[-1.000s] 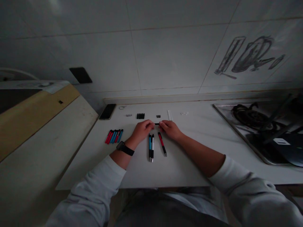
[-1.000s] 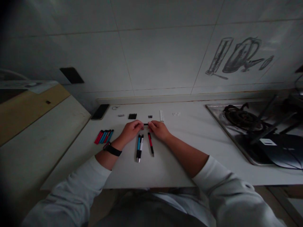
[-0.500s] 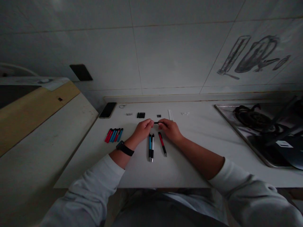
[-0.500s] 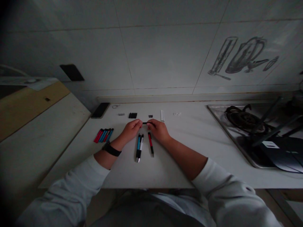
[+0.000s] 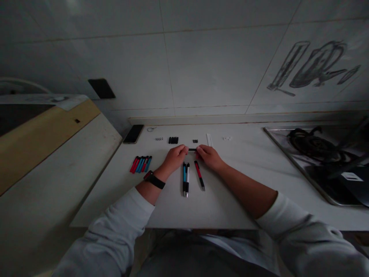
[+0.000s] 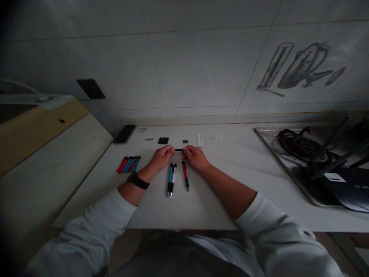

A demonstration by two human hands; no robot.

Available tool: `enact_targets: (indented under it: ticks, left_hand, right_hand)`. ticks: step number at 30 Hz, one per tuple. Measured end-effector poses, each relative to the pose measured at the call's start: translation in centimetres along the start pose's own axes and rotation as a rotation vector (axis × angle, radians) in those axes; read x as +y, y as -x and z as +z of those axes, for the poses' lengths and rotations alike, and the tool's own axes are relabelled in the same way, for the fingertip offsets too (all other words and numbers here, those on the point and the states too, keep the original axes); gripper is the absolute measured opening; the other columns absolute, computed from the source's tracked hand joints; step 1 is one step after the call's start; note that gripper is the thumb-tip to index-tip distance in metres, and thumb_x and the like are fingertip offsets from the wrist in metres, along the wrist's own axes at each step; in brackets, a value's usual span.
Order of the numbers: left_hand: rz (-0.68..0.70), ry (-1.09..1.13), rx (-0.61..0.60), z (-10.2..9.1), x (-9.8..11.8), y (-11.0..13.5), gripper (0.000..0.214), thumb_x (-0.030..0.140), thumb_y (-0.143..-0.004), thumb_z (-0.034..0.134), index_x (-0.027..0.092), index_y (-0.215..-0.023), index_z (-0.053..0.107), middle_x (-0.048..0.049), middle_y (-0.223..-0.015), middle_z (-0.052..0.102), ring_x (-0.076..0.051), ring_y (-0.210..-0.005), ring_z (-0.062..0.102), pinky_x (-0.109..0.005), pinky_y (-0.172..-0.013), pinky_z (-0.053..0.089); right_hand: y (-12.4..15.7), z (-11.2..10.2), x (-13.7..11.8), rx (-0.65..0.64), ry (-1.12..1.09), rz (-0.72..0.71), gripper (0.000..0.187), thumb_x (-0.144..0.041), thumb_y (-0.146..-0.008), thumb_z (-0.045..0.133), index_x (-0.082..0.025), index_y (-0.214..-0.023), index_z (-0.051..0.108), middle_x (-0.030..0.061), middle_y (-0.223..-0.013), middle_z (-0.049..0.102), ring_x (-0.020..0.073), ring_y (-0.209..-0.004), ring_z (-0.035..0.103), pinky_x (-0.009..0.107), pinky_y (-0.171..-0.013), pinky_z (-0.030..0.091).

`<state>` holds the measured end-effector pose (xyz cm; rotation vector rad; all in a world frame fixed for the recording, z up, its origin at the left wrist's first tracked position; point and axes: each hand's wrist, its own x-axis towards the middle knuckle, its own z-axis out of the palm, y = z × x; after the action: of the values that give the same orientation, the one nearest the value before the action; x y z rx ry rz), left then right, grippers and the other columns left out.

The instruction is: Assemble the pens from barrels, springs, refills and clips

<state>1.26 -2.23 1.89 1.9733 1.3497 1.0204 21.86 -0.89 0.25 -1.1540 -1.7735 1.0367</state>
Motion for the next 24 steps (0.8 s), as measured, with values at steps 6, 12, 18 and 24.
enact_targets:
  ticks: [6,12,18,24]
  left_hand:
    - [-0.011,-0.006,-0.011,0.1,0.0,0.0,0.037,0.043,-0.101,0.045,0.020,-0.073,0.053,0.0021,-0.068,0.054,-0.015,-0.068,0.051,-0.028,-0.066,0.038]
    - [-0.030,-0.007,-0.009,0.5,-0.3,0.0,0.040,0.046,-0.101,0.044,0.020,-0.072,0.054,0.0017,-0.067,0.055,-0.015,-0.068,0.053,-0.028,-0.066,0.039]
    - [-0.121,-0.056,0.070,-1.1,-0.3,-0.5,0.045,0.049,-0.102,0.041,0.020,-0.072,0.057,0.0003,-0.064,0.059,-0.017,-0.065,0.057,-0.029,-0.064,0.041]
    - [-0.095,-0.531,0.144,-8.7,-1.3,-1.9,0.034,0.038,-0.103,0.043,0.020,-0.091,0.069,-0.0068,-0.088,0.074,-0.021,-0.081,0.065,-0.031,-0.074,0.046]
  right_hand:
    - [0.0,0.0,0.0,0.018,0.020,-0.002,0.024,-0.046,-0.094,0.055,-0.023,-0.099,0.060,-0.0014,-0.077,0.064,0.0158,-0.067,0.059,0.030,-0.068,0.045]
    - [0.1,0.0,0.2,0.013,0.059,-0.086,0.014,-0.035,-0.089,0.058,-0.024,-0.098,0.058,-0.0029,-0.074,0.059,0.0162,-0.069,0.057,0.030,-0.068,0.043]
    - [0.0,0.1,0.9,0.085,-0.002,-0.136,0.016,-0.034,-0.088,0.059,-0.025,-0.102,0.055,-0.0017,-0.082,0.060,0.0164,-0.071,0.058,0.030,-0.069,0.045]
    - [0.0,-0.2,1.5,0.020,0.043,-0.103,0.018,-0.035,-0.088,0.060,-0.025,-0.103,0.057,-0.0021,-0.080,0.060,0.0169,-0.072,0.057,0.031,-0.070,0.045]
